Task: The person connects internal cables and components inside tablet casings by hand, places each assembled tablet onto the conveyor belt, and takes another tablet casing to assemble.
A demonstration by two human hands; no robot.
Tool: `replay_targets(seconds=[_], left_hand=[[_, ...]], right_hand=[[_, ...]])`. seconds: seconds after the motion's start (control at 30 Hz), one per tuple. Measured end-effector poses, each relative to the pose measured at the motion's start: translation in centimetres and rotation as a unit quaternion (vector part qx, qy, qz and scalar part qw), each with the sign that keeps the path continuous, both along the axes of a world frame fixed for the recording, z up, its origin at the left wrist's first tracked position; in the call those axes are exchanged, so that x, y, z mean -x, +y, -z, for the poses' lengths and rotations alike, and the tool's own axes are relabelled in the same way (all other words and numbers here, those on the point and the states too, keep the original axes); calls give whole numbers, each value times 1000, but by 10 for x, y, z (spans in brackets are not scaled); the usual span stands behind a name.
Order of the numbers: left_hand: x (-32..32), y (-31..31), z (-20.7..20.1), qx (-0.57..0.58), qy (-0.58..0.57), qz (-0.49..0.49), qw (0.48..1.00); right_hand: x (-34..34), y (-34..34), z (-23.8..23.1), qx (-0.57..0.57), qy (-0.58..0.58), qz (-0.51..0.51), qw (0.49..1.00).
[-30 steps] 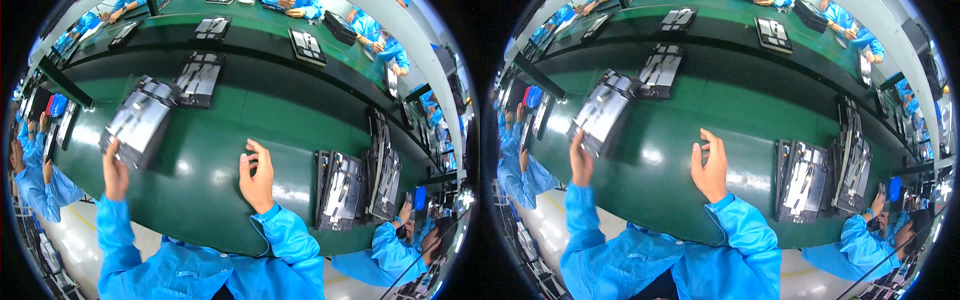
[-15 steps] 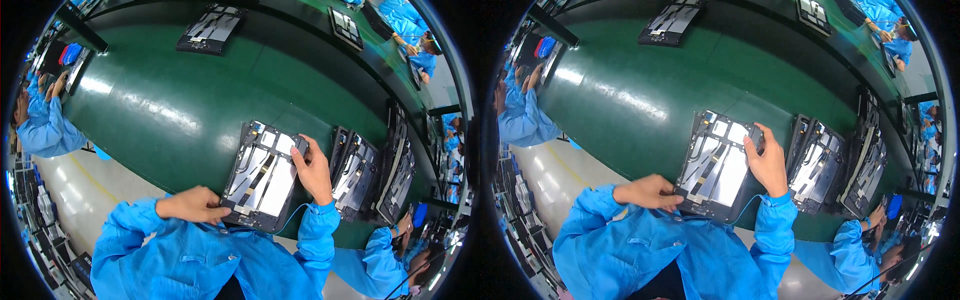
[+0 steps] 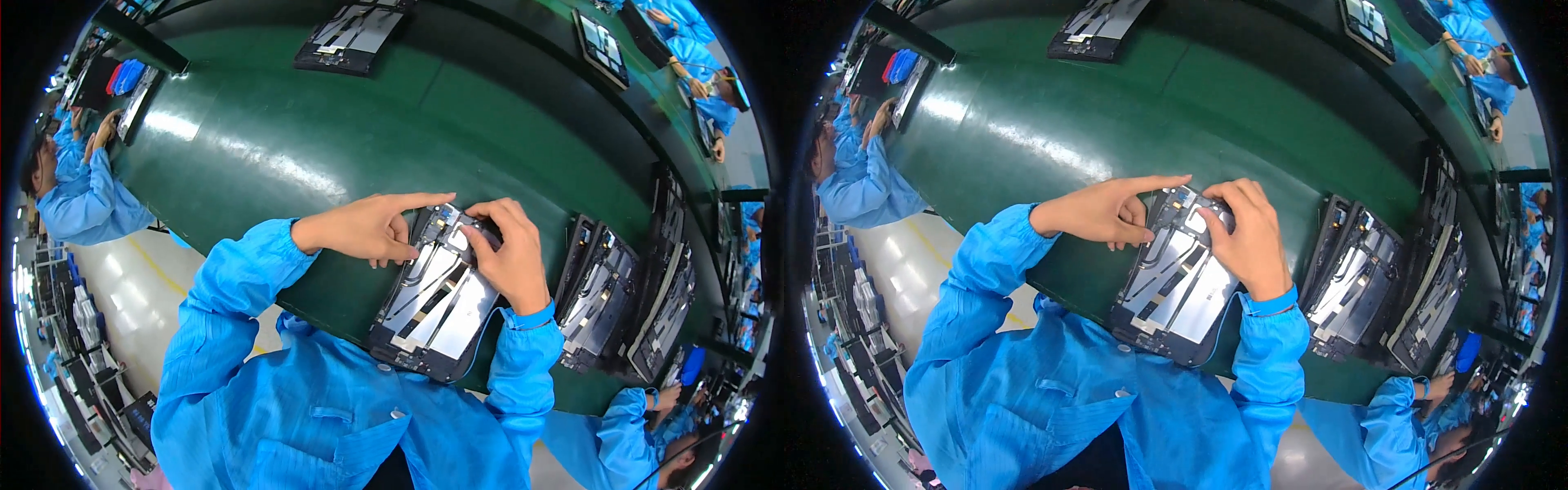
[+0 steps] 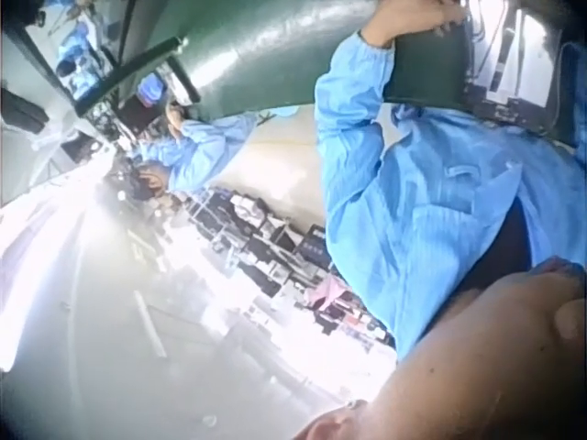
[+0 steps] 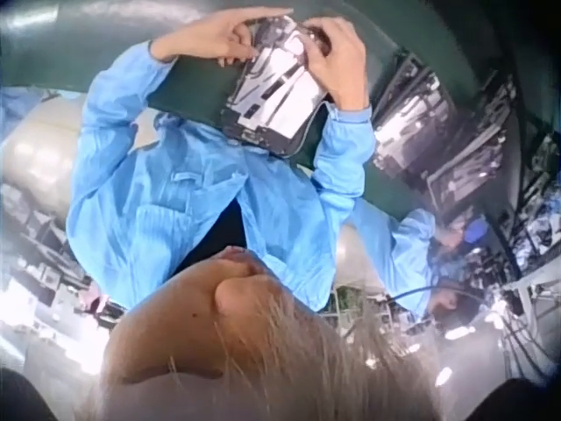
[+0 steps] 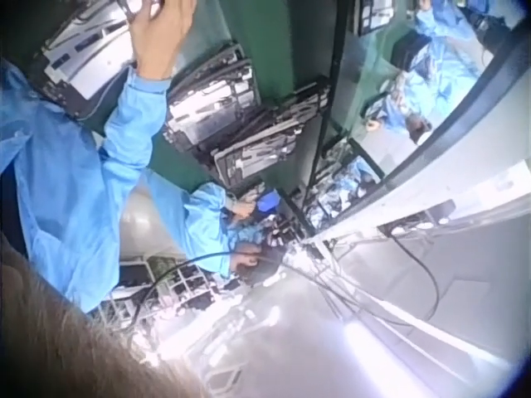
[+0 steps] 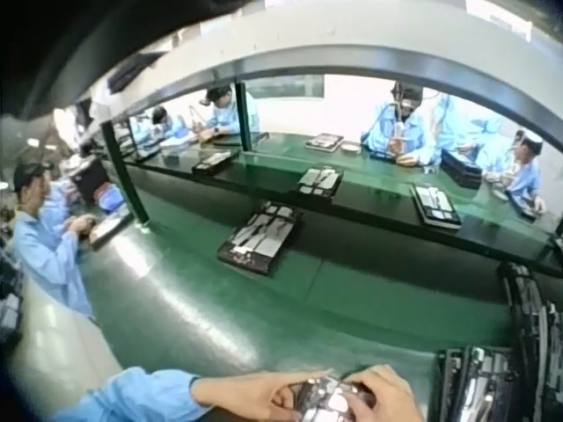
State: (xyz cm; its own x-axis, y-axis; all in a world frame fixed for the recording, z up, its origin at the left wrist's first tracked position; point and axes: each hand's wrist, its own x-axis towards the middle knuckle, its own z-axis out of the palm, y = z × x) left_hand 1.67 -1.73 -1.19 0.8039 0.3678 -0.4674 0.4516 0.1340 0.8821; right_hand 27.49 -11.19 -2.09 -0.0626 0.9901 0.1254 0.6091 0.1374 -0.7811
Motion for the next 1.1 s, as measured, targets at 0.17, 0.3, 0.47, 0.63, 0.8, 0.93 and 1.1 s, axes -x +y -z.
replay_targets(seconds=[0.17,0.3,0.47,0.63,0.8,0.93,1.1], left_hand=[[1,10,8,45,-15,20,999],[-5,13,-3,58,12,15,998],[-7,10,1,50,18,6,999],[-9,12,1,68,26,9,997],[-9,12,-2,59,36,12,998],[-10,12,-4,51,41,14,998],[-11,4,-2,38,28,-19,999]], right_hand=[[2,2,1,-76,-60,20,995],[7,-1,6,-81,-58,35,994],[11,-5,4,-90,-59,44,993],[10,-10,4,-90,-51,52,993],[12,-17,5,-103,-60,56,991],[9,-24,6,-83,-48,56,994],[5,-31,6,-45,-8,24,999]])
